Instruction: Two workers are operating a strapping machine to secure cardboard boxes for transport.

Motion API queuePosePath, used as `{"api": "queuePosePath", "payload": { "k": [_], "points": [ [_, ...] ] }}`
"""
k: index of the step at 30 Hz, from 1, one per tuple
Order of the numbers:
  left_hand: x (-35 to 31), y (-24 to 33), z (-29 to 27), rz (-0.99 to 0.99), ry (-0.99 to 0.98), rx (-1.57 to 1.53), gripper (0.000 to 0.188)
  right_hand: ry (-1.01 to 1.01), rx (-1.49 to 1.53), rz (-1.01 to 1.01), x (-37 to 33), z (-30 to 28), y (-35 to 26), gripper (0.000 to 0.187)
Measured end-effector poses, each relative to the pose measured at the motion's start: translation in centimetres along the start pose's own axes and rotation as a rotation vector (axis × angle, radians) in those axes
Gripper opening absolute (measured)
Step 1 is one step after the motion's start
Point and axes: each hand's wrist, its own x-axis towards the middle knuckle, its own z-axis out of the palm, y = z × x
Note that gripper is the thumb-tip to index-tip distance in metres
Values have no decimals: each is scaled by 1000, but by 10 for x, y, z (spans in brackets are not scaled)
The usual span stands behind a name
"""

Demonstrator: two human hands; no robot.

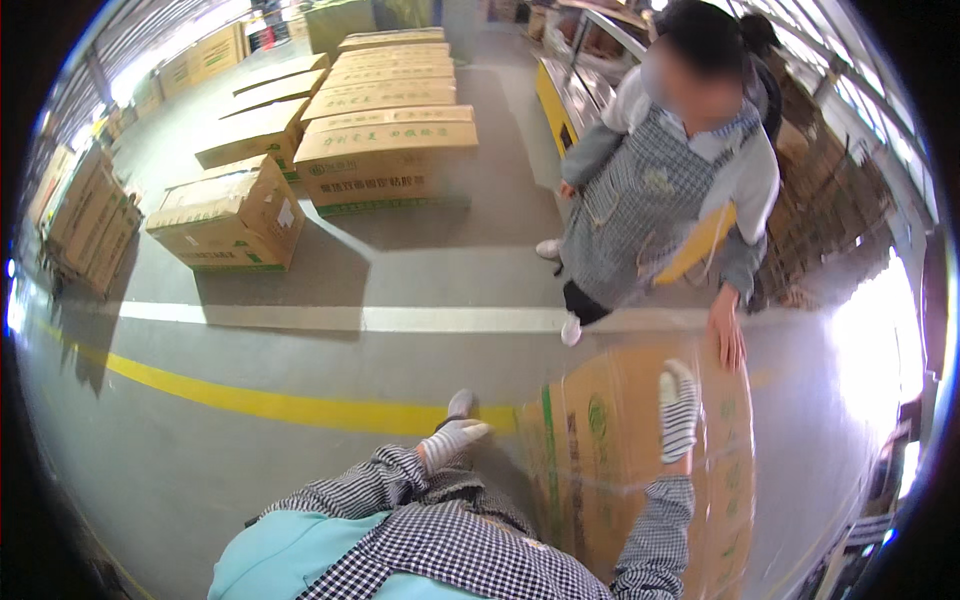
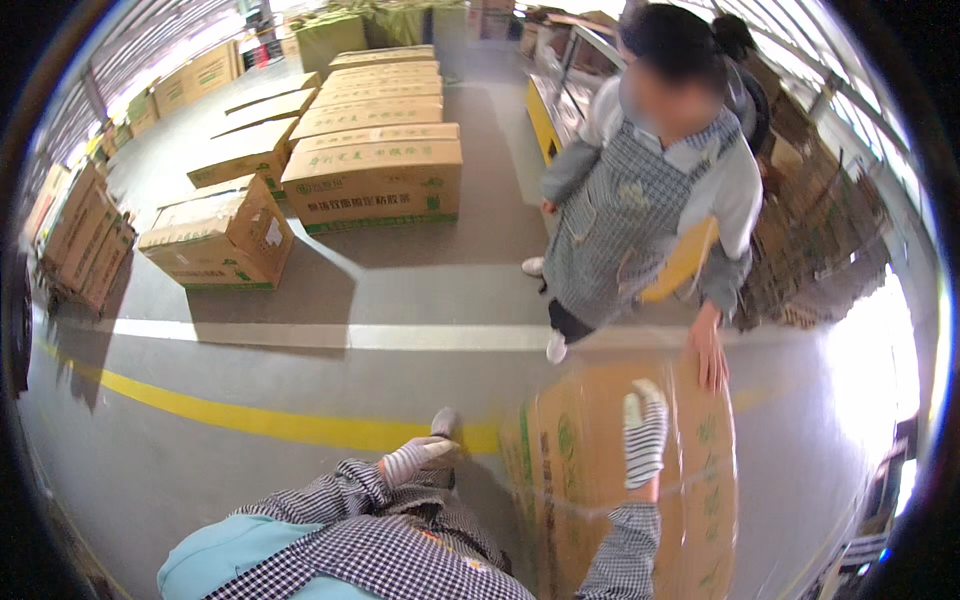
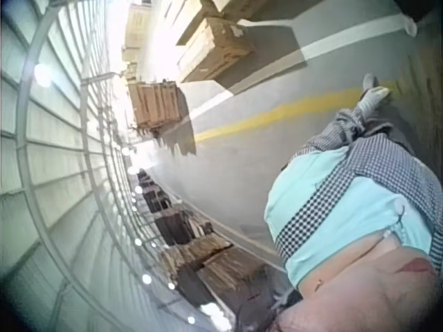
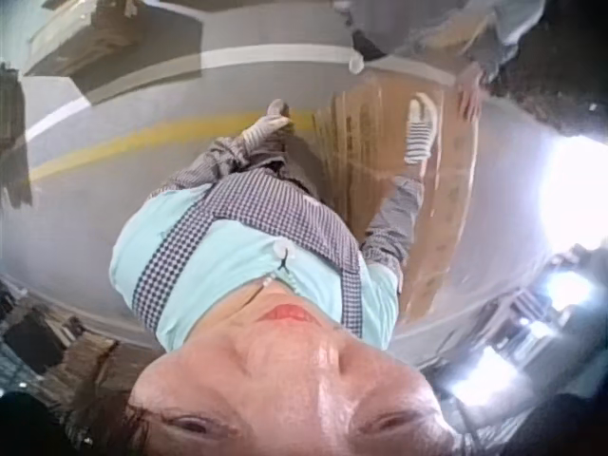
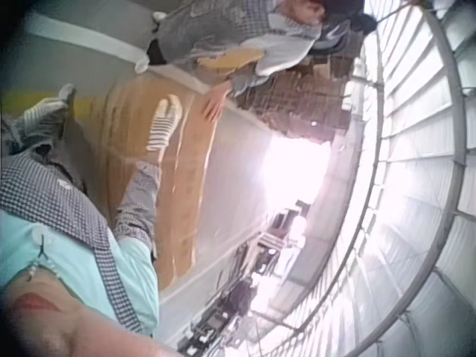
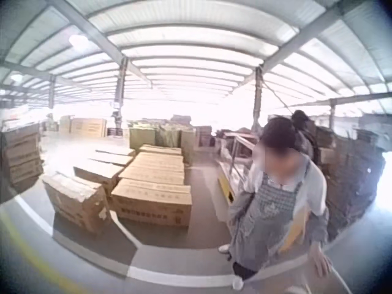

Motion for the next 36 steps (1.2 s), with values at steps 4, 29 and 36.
{"api": "queuePosePath", "payload": {
  "k": [4,29,36],
  "points": [
    [68,56,-37,-67,112,-313,41,-62,-101,-202,55,72,25,22],
    [256,229,-157,166,316,-587,33,-406,-394,716,227,46,223,46],
    [348,244,-150,122,171,-693,35,-239,-463,730,260,33,242,47]
  ]
}}
